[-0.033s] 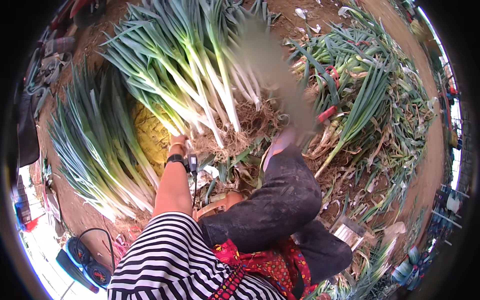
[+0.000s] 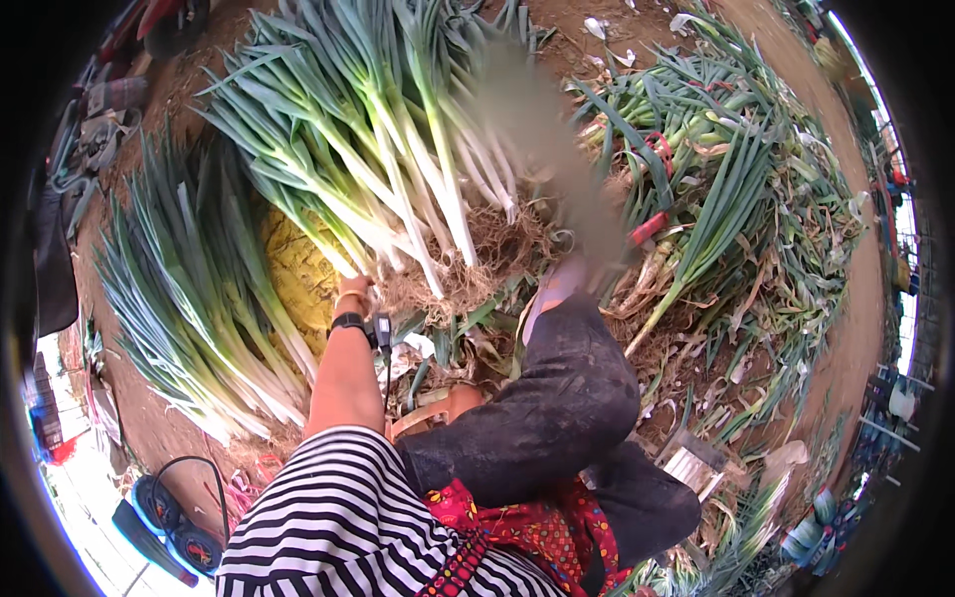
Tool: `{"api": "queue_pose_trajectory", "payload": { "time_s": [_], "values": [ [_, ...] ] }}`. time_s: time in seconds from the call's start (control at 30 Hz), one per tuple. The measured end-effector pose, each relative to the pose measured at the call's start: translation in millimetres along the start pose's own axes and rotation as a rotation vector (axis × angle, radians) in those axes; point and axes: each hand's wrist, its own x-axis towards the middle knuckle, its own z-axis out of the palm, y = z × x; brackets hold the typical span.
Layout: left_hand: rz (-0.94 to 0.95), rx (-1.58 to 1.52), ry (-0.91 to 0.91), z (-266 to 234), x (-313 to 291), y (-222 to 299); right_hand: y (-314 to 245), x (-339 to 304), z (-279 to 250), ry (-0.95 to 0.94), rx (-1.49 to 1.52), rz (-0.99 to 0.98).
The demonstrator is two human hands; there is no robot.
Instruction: The person gathers leeks from a pile and arranges them in a metal frame, occasionally swapping individual leeks out. Once the frame is full, they tie the bundle with a pink ribbon and set it aside.
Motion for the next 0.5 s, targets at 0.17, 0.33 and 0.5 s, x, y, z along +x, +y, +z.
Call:
{"api": "queue_pose_trajectory", "payload": {
  "time_s": [0.17, 0.33, 0.5],
  "values": [
    [-0.104, -0.207, -0.144, 1.4, 3.7, -20.0, -22.2, 1.5, -37.2, -0.319, 0.175, 0.415],
    [-0.139, -0.258, -0.145, -9.1, 19.9, -28.2, -8.6, 15.3, -22.9, -0.148, 0.164, 0.176],
    [-0.177, -0.027, -0.093, -1.6, 16.5, -18.2, -1.0, 18.6, -37.8, 0.044, 0.140, -0.093]
  ]
}}
